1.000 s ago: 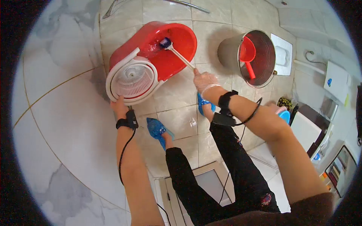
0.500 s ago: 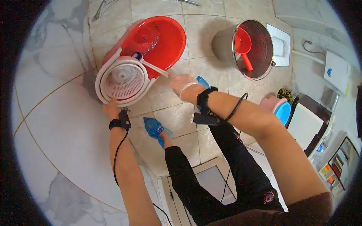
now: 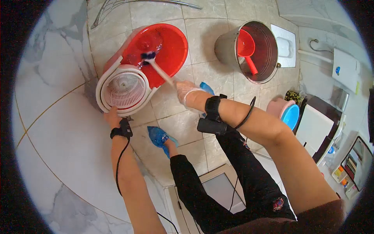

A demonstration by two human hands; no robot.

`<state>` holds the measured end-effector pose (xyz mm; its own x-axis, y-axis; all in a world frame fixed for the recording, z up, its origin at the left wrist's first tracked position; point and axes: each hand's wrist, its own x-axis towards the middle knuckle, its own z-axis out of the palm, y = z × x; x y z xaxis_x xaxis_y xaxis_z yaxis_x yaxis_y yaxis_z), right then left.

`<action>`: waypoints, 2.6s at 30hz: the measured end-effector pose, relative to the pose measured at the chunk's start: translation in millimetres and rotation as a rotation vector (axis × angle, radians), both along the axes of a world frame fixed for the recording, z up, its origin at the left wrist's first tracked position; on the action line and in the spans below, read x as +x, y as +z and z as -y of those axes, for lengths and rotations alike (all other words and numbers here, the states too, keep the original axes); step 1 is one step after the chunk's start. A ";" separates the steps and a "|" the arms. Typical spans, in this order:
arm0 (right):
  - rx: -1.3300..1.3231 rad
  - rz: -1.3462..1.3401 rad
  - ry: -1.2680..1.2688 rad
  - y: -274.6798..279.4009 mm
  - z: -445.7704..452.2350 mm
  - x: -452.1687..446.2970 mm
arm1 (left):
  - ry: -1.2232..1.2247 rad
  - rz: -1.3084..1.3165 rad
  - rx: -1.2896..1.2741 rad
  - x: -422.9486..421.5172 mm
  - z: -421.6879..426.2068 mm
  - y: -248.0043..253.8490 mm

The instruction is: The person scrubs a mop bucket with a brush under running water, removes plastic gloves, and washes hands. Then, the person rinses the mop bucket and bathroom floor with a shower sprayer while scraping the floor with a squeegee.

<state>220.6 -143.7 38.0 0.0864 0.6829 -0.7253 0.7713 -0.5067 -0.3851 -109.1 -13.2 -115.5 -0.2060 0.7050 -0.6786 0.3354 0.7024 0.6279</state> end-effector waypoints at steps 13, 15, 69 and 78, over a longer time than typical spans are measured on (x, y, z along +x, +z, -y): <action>-0.040 -0.326 -0.150 -38.9 -50.1 35.9 | -0.276 -0.129 -0.043 -20.6 -40.0 -20.5; 0.076 0.065 -0.038 -39.1 -63.9 14.0 | -0.429 -0.220 0.005 -45.7 -43.6 -50.7; -0.069 0.327 0.103 83.5 16.0 28.8 | -0.322 -0.064 -0.277 0.3 65.6 -2.0; -0.051 0.253 0.054 64.8 21.9 8.2 | 0.276 0.268 -0.454 35.8 112.9 19.5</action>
